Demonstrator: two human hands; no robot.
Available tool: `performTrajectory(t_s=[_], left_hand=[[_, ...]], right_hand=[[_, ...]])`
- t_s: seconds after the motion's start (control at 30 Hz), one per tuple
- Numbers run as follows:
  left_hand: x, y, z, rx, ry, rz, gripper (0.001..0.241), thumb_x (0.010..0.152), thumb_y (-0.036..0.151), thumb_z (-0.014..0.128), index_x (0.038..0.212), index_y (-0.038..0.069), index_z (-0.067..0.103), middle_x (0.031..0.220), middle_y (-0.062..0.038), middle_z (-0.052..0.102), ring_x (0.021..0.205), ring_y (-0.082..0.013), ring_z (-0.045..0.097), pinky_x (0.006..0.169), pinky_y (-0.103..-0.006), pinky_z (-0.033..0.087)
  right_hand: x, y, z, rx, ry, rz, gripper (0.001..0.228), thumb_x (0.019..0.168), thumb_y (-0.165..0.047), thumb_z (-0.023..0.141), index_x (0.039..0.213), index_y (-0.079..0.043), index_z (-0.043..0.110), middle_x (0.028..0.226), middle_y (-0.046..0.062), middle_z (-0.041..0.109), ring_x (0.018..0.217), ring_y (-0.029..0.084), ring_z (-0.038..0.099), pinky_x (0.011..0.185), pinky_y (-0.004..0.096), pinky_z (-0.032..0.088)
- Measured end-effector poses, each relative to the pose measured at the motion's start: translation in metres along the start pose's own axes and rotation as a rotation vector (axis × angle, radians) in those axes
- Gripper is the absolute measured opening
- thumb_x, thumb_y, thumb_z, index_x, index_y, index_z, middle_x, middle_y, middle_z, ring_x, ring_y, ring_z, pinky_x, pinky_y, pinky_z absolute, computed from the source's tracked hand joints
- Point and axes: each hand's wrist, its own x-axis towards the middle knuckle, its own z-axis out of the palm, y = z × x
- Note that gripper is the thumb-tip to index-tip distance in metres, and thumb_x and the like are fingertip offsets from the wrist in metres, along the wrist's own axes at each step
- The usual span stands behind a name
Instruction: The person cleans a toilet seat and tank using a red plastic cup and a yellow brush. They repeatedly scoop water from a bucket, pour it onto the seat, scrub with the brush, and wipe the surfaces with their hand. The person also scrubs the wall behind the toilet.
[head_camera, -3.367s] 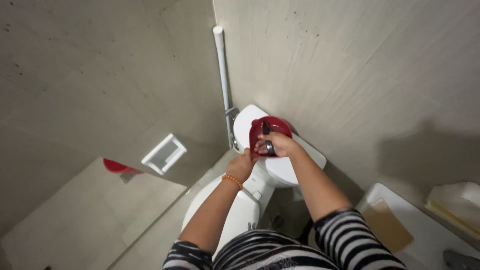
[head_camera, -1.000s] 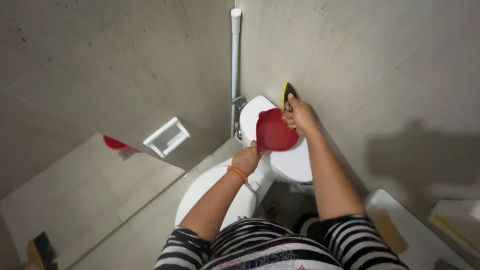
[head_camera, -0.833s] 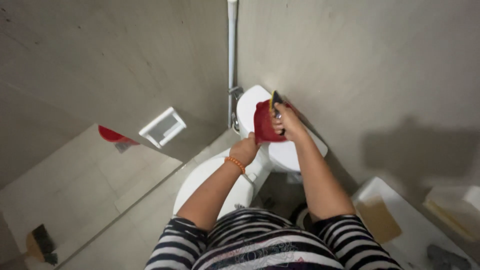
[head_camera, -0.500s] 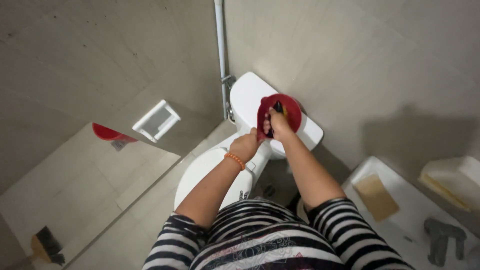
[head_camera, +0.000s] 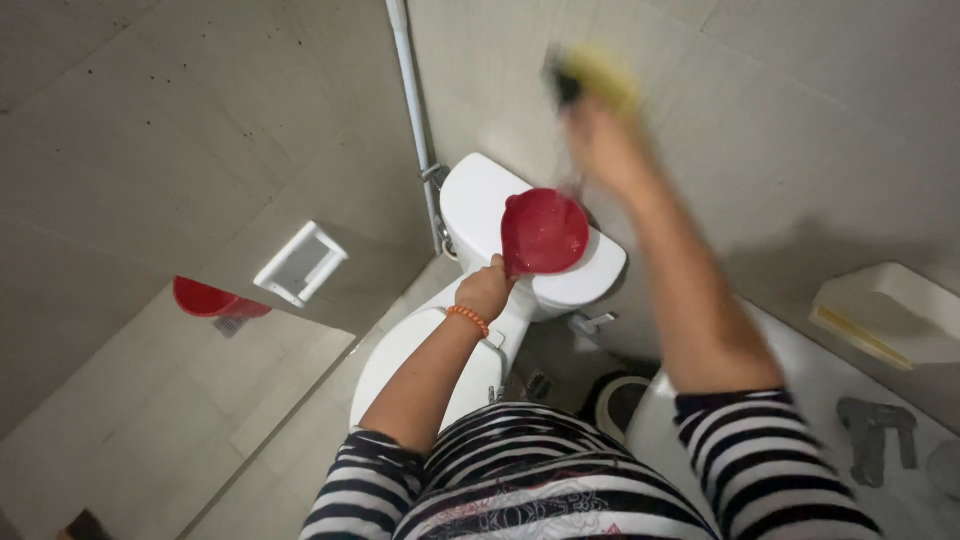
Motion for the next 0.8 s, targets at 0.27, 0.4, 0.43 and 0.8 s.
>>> performTrajectory(t_s=[0.27, 0.4, 0.43, 0.8], left_hand=[[-0.001, 0.000, -0.002, 0.006, -0.007, 0.001, 0.042, 0.100, 0.042, 0.059, 0.116, 0.004, 0.052, 0.095, -0.023, 0.074, 0.091, -0.0415, 0.073, 0.078, -0.0522, 0.057], [-0.005, 0.002, -0.004, 0.004, -0.003, 0.009, 0.042, 0.101, 0.043, 0.057, 0.115, 0.004, 0.053, 0.094, -0.022, 0.074, 0.090, -0.0406, 0.073, 0.077, -0.0520, 0.057], [-0.007, 0.001, -0.003, 0.012, 0.000, 0.015, 0.042, 0.100, 0.043, 0.057, 0.115, 0.004, 0.053, 0.094, -0.022, 0.074, 0.089, -0.0405, 0.073, 0.077, -0.0521, 0.057], [-0.010, 0.004, -0.006, -0.041, -0.035, 0.035, 0.043, 0.101, 0.043, 0.057, 0.117, 0.003, 0.053, 0.094, -0.023, 0.074, 0.089, -0.0417, 0.072, 0.077, -0.0526, 0.056]], right_hand=[[0.006, -0.046, -0.117, -0.114, 0.684, -0.162, 0.024, 0.113, -0.024, 0.051, 0.103, -0.008, 0.067, 0.082, 0.013, 0.073, 0.073, 0.025, 0.073, 0.068, 0.041, 0.061], [-0.026, -0.045, -0.048, -0.234, 0.613, -0.132, 0.038, 0.113, -0.035, 0.053, 0.106, 0.000, 0.065, 0.078, 0.025, 0.069, 0.069, 0.040, 0.070, 0.059, 0.051, 0.057], [-0.031, -0.031, -0.020, -0.257, 0.478, 0.012, 0.043, 0.111, -0.042, 0.052, 0.104, -0.002, 0.067, 0.076, 0.027, 0.069, 0.069, 0.047, 0.069, 0.062, 0.057, 0.056], [-0.055, 0.031, 0.011, -0.298, 0.355, 0.056, 0.048, 0.107, -0.046, 0.058, 0.091, -0.003, 0.072, 0.078, 0.026, 0.069, 0.071, 0.045, 0.069, 0.065, 0.055, 0.056]])
